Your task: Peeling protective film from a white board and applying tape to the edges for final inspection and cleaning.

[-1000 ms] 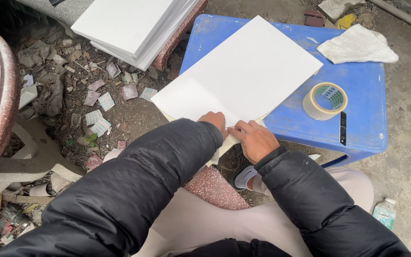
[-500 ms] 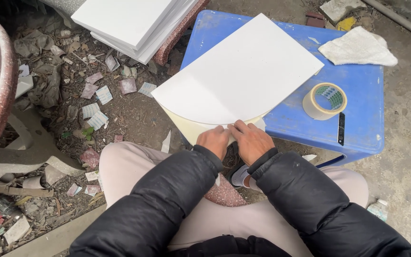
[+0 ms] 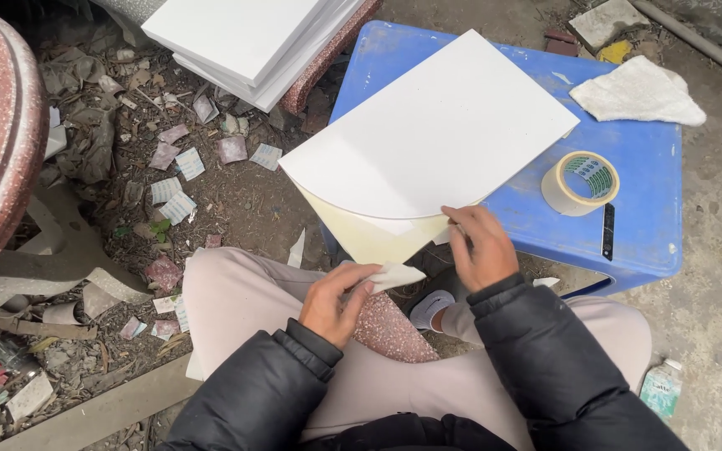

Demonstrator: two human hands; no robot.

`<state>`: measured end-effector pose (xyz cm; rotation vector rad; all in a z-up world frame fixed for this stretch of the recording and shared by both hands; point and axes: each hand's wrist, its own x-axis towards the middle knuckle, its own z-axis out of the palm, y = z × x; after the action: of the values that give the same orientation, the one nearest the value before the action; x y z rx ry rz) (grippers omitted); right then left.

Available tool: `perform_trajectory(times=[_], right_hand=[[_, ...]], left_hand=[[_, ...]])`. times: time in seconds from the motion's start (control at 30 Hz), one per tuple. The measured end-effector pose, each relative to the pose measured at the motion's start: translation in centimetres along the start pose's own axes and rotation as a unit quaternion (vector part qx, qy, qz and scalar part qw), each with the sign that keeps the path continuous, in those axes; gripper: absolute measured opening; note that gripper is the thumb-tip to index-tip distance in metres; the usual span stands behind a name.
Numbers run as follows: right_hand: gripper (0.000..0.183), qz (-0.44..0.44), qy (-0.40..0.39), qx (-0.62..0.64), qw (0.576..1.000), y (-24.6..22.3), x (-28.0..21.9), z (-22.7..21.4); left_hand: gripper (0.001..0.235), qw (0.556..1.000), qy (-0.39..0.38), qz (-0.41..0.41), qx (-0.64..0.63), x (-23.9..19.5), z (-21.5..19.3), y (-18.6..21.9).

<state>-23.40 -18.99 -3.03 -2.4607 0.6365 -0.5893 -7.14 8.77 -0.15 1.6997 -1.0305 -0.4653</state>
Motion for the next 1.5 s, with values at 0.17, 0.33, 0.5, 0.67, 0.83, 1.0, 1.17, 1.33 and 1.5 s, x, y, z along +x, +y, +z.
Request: perform_trajectory(times=[0.17, 0.33, 0.5, 0.67, 0.83, 1.0, 1.17, 1.33, 1.5], right_hand=[[0.066, -0.072, -0.022, -0.203, 0.976, -0.4, -3.7, 4.5], [0.065, -0.004, -0.026, -0.104, 0.994, -3.7, -4.9, 4.5], [0.079, 0.208, 0.047, 0.071, 0.974, -4.3, -3.0, 4.2], [0.074, 0.167, 0.08, 0.072, 0.98, -6.9, -3.4, 1.4], [0.073, 0.074, -0.043, 0.257, 0.963, -8.3, -2.4, -0.2], [0.045, 0.206, -0.077, 0.302, 0.928, -5.5, -1.9, 1.3], [0.044, 0.22, -0.038, 0.287, 0.932, -5.1, -1.3, 1.8], [0.028, 0.231, 0.008, 0.282, 0.931, -3.2, -1.1, 3.8], [0.018, 0.249, 0.032, 0.255, 0.934, -3.2, 0.2, 4.2]], left_hand=[[0.037, 0.999, 0.019, -0.032, -0.017, 0.6, -0.5, 0.2], [0.039, 0.998, 0.032, -0.044, -0.015, 0.4, -0.1, 0.4], [0.045, 0.996, 0.041, -0.08, -0.006, -0.1, -0.4, -0.3], [0.042, 0.998, 0.013, -0.058, 0.009, 0.9, -0.8, 1.2], [0.04, 0.996, -0.087, 0.0, -0.033, 3.6, -0.3, 1.9], [0.043, 0.98, -0.2, 0.017, -0.011, 6.1, 0.5, -1.0], [0.074, 0.968, -0.225, -0.095, 0.049, 8.6, 1.5, -4.9], [0.068, 0.968, -0.193, -0.115, 0.115, 10.6, -0.7, -6.0], [0.038, 0.969, -0.145, -0.201, -0.01, 10.9, -3.2, -6.7]])
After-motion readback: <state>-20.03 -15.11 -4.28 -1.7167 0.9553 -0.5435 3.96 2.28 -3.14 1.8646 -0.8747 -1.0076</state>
